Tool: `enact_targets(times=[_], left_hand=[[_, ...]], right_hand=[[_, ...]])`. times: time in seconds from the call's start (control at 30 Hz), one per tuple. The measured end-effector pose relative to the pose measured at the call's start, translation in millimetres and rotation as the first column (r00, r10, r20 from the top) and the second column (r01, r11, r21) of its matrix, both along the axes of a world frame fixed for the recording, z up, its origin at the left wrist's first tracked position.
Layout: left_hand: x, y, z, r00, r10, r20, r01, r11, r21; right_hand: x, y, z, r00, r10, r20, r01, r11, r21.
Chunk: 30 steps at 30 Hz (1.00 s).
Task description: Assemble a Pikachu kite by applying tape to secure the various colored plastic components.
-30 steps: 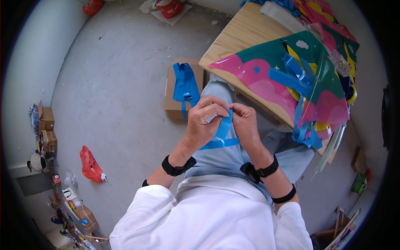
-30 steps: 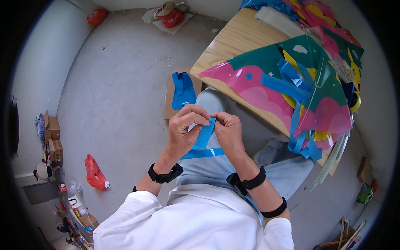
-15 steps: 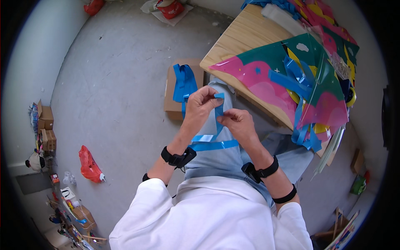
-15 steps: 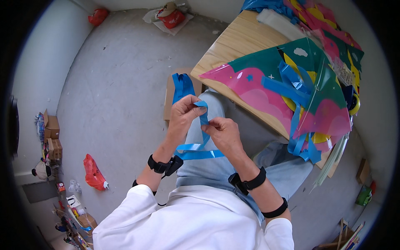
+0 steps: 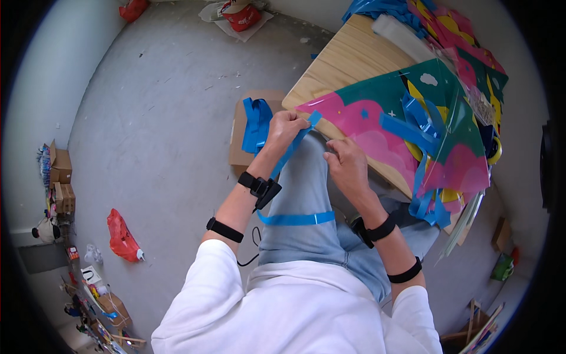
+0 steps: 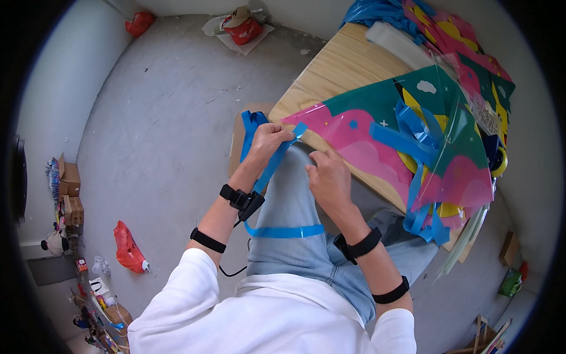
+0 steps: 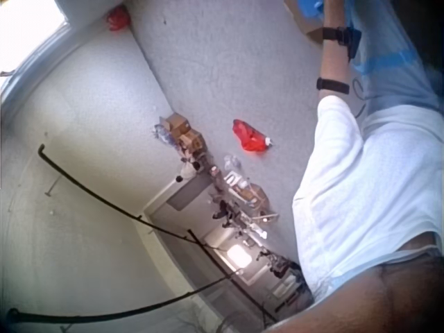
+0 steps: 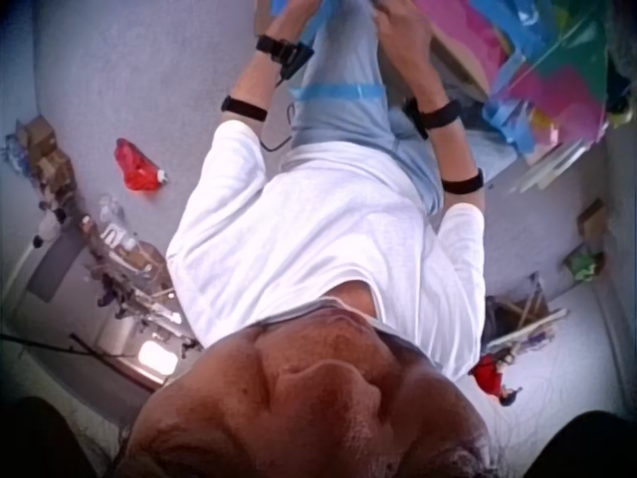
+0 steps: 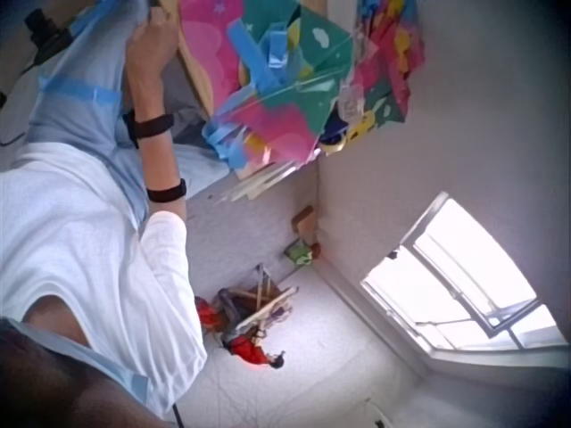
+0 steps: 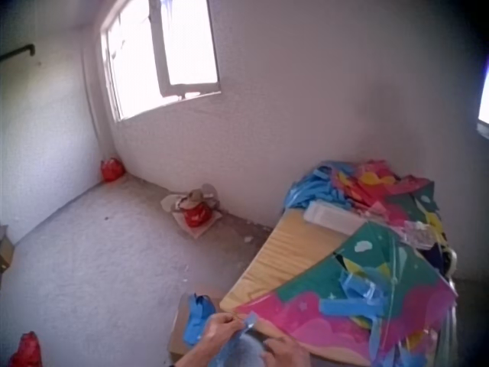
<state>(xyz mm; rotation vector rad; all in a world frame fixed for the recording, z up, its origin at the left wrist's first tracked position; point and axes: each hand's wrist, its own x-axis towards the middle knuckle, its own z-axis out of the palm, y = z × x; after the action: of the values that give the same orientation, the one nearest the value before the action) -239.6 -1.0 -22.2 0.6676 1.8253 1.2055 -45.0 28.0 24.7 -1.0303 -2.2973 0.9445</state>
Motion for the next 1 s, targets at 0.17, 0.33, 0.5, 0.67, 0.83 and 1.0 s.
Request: enact_targets(times=[0.17,0.33,0.5,0.67,0.83,1.0], left_hand=[[0.8,8.0,7.5,0.985,-0.011,-0.171,0.010,1.000,-0.006],[-0.6,11.5,11.2,0.972,0.008,-0.236,-0.008,1.000,0.001],[-4.0,14.5,10.7,0.942,-0.011,-0.336,0.013,1.000,0.004],[-6.8,16.7,8.6,0.934,-0.011,-0.356,0.012,1.000,0.001],[-8.8,18.6,9.2,0.927,-0.020,-0.373,0.011,1.000,-0.027],[-10.3,20.9,8.5,0.905,-0.041,-0.424,0.024,0.999,-0.045]], right_hand=[[-19.5,12.5,-3.3,0.990,0.031,0.134,-0.047,0.991,0.123],[-38.2,18.4,-10.1,0.966,0.046,0.253,-0.097,0.976,0.193],[-46.5,21.9,-16.8,0.948,0.035,0.315,-0.126,0.954,0.271],[-50.9,22.9,-20.3,0.946,0.017,0.324,-0.126,0.940,0.318],[-56.6,23.7,-20.7,0.937,-0.012,0.348,-0.127,0.919,0.373],[-60.6,22.8,-25.4,0.929,-0.071,0.363,-0.109,0.886,0.452]])
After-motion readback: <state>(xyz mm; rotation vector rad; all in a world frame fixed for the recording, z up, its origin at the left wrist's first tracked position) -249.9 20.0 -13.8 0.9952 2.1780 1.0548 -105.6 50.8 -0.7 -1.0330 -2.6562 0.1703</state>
